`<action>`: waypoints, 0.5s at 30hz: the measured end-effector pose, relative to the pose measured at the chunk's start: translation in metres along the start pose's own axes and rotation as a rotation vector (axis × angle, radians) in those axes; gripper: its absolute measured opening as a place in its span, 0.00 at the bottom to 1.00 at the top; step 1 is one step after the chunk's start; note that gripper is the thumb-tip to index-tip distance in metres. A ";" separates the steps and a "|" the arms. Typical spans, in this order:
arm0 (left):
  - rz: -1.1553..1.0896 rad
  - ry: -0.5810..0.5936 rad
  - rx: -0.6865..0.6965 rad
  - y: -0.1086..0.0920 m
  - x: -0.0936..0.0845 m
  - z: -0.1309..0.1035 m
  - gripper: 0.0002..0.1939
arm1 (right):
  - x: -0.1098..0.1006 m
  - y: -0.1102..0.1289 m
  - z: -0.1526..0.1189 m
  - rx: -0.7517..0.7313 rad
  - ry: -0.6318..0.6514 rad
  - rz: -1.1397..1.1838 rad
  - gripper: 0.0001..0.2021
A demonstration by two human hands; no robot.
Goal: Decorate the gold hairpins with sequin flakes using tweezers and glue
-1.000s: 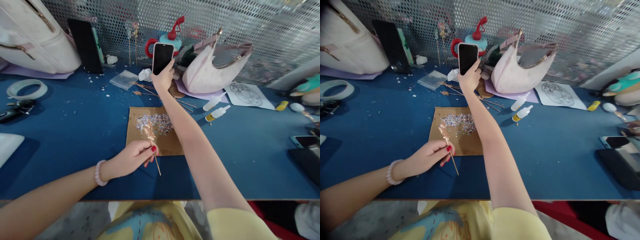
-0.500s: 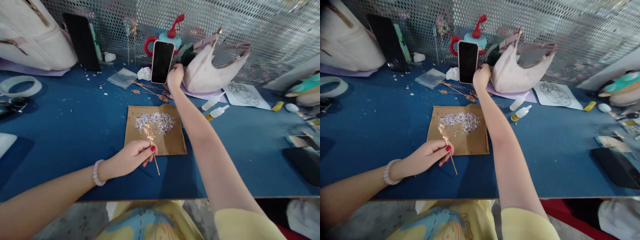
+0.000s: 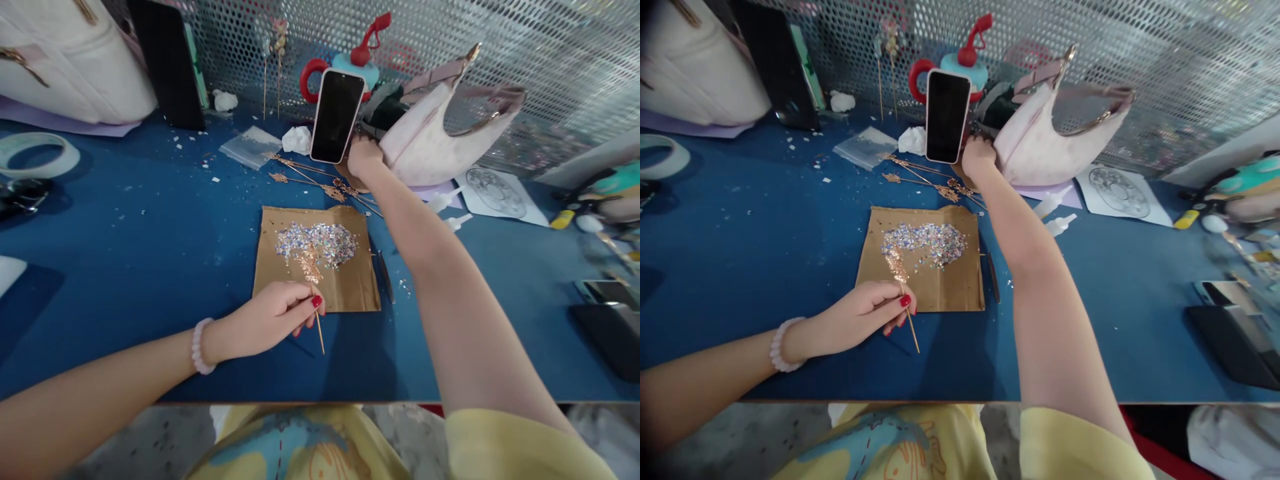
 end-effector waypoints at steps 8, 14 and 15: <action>0.022 0.003 0.002 -0.004 0.000 0.000 0.17 | -0.019 0.015 -0.004 -0.204 0.036 -0.275 0.17; 0.090 0.040 -0.019 -0.007 0.000 0.000 0.15 | -0.013 0.006 0.030 -0.170 0.249 -0.371 0.18; 0.092 0.047 -0.016 -0.007 0.001 0.000 0.15 | -0.012 0.005 0.034 -0.156 0.269 -0.372 0.18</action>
Point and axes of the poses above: each hand's wrist, its own z-axis towards the middle knuckle, its own x-axis out of the palm, y = z × x, the point moved 7 cm from there along z, towards the middle knuckle, and after that the axes turned 6 degrees about -y, right-handed, at the moved point
